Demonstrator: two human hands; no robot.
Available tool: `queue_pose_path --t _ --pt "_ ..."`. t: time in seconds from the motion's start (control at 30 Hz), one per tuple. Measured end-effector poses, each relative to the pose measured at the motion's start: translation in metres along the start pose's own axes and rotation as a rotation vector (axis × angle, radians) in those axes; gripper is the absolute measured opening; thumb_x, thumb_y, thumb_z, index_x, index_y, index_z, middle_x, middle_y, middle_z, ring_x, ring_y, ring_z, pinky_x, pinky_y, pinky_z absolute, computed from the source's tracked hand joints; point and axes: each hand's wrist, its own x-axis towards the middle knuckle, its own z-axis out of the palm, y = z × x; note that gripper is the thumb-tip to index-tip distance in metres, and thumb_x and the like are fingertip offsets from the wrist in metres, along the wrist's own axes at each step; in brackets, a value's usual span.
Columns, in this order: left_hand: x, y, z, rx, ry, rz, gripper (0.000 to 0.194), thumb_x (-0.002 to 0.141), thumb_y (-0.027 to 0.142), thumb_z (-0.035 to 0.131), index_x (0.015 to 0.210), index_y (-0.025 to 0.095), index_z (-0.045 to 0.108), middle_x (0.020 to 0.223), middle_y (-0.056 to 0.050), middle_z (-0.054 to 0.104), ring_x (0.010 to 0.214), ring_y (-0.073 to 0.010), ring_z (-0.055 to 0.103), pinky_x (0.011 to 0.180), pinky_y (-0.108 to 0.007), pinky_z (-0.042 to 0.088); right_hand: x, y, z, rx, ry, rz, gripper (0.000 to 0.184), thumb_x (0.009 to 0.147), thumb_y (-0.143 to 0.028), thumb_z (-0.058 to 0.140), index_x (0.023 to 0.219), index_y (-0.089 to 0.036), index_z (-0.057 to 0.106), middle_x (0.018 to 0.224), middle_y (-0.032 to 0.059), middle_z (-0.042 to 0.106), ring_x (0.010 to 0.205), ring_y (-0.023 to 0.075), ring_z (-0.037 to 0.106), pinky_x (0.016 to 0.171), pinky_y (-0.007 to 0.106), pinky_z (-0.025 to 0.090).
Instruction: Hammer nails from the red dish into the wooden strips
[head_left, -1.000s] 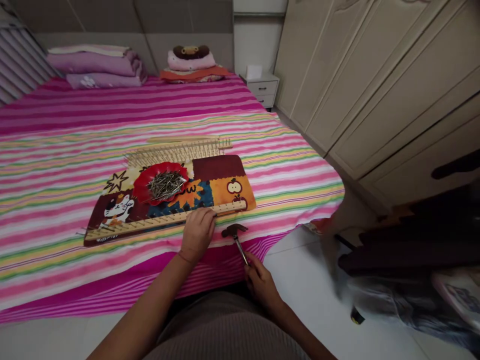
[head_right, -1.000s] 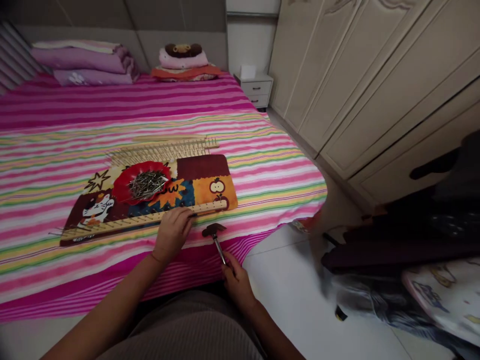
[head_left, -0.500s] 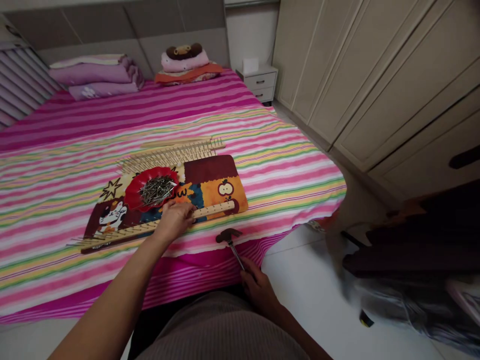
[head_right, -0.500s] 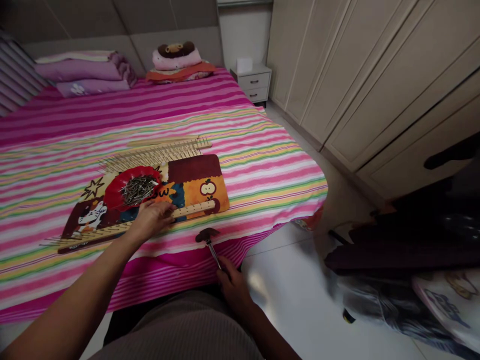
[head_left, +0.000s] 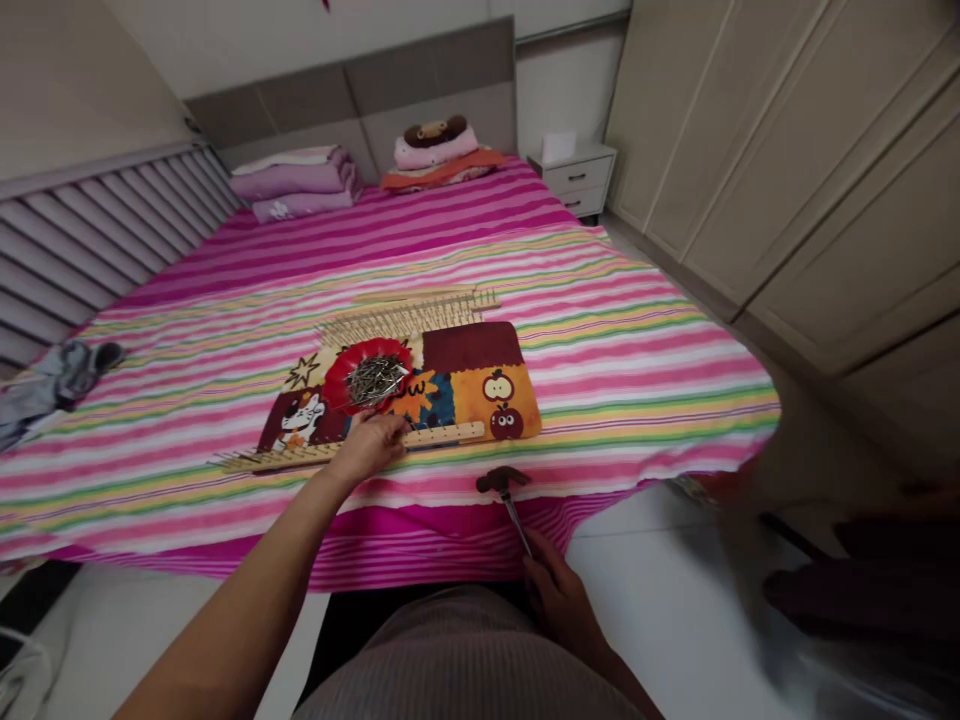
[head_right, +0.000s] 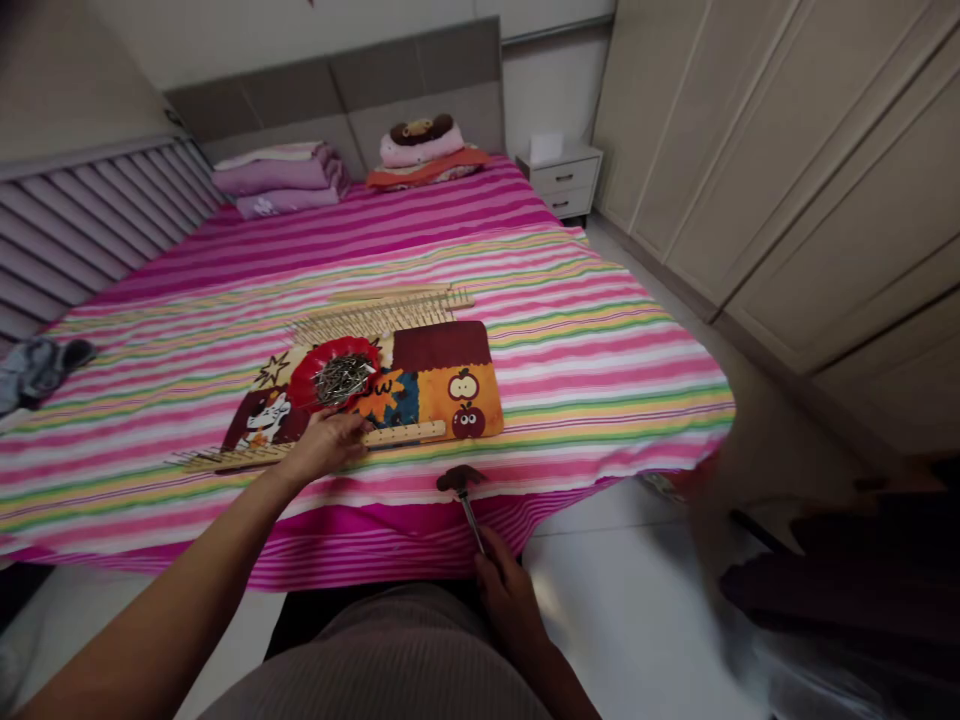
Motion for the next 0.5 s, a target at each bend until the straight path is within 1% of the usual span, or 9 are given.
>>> queue_pose_path --t 0.13,0.23,0.37,0.5 --pt "-0.002 -0.002 0.0 -0.003 -0.007 0.007 0.025 0.068 0.02 0.058 0.092 0.024 0.064 0.087 0.0 0.07 0.09 -0.0188 0.063 0.106 -0.04 0.024 0.006 0.011 0.0 -0.01 0.015 0.008 0.062 0.077 -0.053 0.055 0.127 -0.016 0.058 0.06 -0.0033 0.053 0.052 0.0134 0.046 0.049 0.025 0.036" --pt "-0.002 -0.004 0.001 -0.017 -0.018 0.027 0.025 0.068 0.02 0.059 0.093 0.023 0.063 0.086 -0.001 0.07 0.089 -0.0182 0.062 0.105 -0.041 0.024 0.008 0.013 0.001 -0.031 0.033 0.002 0.062 0.077 -0.054 0.055 0.126 -0.017 0.059 0.062 -0.0026 0.054 0.054 0.0142 0.047 0.05 0.025 0.037" --pt "-0.001 -0.011 0.002 -0.037 -0.001 0.057 0.024 0.068 0.02 0.06 0.091 0.024 0.063 0.085 0.0 0.07 0.088 -0.018 0.063 0.105 -0.042 0.024 0.005 0.006 0.004 -0.023 0.075 0.031 0.067 0.073 -0.057 0.058 0.126 -0.018 0.058 0.06 -0.0037 0.052 0.052 0.0139 0.044 0.047 0.025 0.034" --pt "-0.002 -0.013 0.005 -0.058 -0.002 0.055 0.024 0.066 0.018 0.061 0.089 0.023 0.063 0.086 -0.001 0.07 0.091 -0.0189 0.063 0.106 -0.043 0.024 -0.002 -0.007 0.01 -0.006 0.115 0.034 0.068 0.069 -0.058 0.062 0.123 -0.016 0.06 0.058 -0.0047 0.049 0.052 0.0129 0.042 0.049 0.024 0.035"
